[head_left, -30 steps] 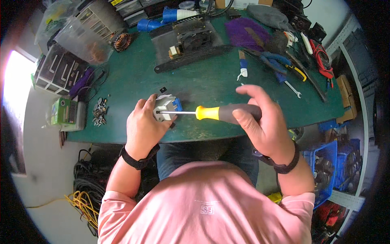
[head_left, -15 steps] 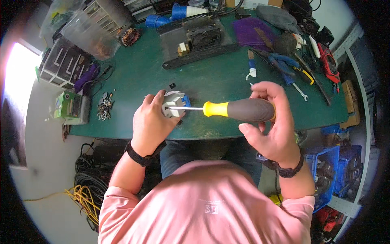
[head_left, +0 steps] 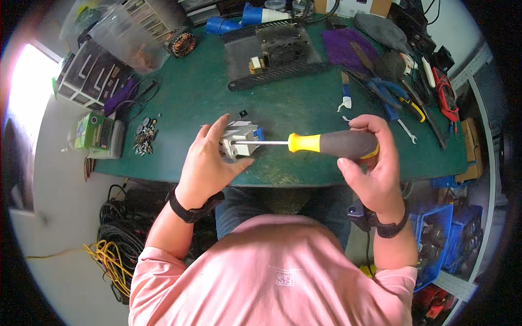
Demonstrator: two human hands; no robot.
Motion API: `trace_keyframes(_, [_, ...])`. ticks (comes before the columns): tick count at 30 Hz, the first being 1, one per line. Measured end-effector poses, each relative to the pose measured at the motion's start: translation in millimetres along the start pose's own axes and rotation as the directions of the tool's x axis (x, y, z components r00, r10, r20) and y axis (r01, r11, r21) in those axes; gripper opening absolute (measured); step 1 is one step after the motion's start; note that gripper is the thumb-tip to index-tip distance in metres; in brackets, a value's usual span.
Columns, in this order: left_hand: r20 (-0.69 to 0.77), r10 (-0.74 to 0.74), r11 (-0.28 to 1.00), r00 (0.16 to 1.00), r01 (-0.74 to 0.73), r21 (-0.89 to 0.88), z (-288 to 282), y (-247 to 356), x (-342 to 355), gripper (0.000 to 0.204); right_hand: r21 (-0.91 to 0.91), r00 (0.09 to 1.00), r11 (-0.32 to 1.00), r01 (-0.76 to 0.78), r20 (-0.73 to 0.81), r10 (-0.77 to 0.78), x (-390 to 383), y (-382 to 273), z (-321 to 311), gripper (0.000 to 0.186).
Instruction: The person uses a yellow-handled screwdriver to tighten screws on a small white electrical component held in their left hand. They rotate the component to access different sides and continue tightening the screws throughout the clip.
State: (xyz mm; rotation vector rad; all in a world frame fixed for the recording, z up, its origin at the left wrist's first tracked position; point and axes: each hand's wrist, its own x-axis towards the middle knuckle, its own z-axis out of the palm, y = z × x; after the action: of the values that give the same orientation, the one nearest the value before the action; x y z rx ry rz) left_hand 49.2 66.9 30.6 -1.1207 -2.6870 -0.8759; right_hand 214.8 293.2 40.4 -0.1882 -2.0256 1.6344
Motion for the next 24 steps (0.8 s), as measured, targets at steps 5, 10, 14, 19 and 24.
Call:
trace_keyframes(5, [0.06,-0.068,0.997,0.996,0.07,-0.032,-2.5,-6.2,-1.0,0.069,-0.074,0.967,0.975,-0.211,0.131,0.219,1.6,4.4,-13.0,0.046])
trace_keyframes(10, [0.105,-0.089,0.983,0.991,0.104,-0.149,-8.5,-3.9,1.0,0.068,0.09,0.998,0.994,-0.063,-0.001,0.064,-0.7,12.7,-5.3,0.053])
trace_keyframes(14, [0.091,-0.017,0.983,0.996,0.034,-0.182,-9.3,-16.1,1.1,0.066,0.049,0.954,0.953,-0.298,0.026,0.297,0.8,9.6,-10.9,0.049])
trace_keyframes(19, [0.061,0.013,0.975,0.998,0.001,-0.223,-6.8,-28.0,-0.1,0.06,-0.054,1.0,0.998,0.011,-0.016,-0.012,2.8,25.6,-8.4,0.04])
trace_keyframes(24, [0.044,-0.039,0.963,0.998,0.049,-0.263,-4.7,-28.7,-1.6,0.056,0.152,0.965,0.953,-0.262,0.016,0.262,-0.5,18.9,-10.2,0.033])
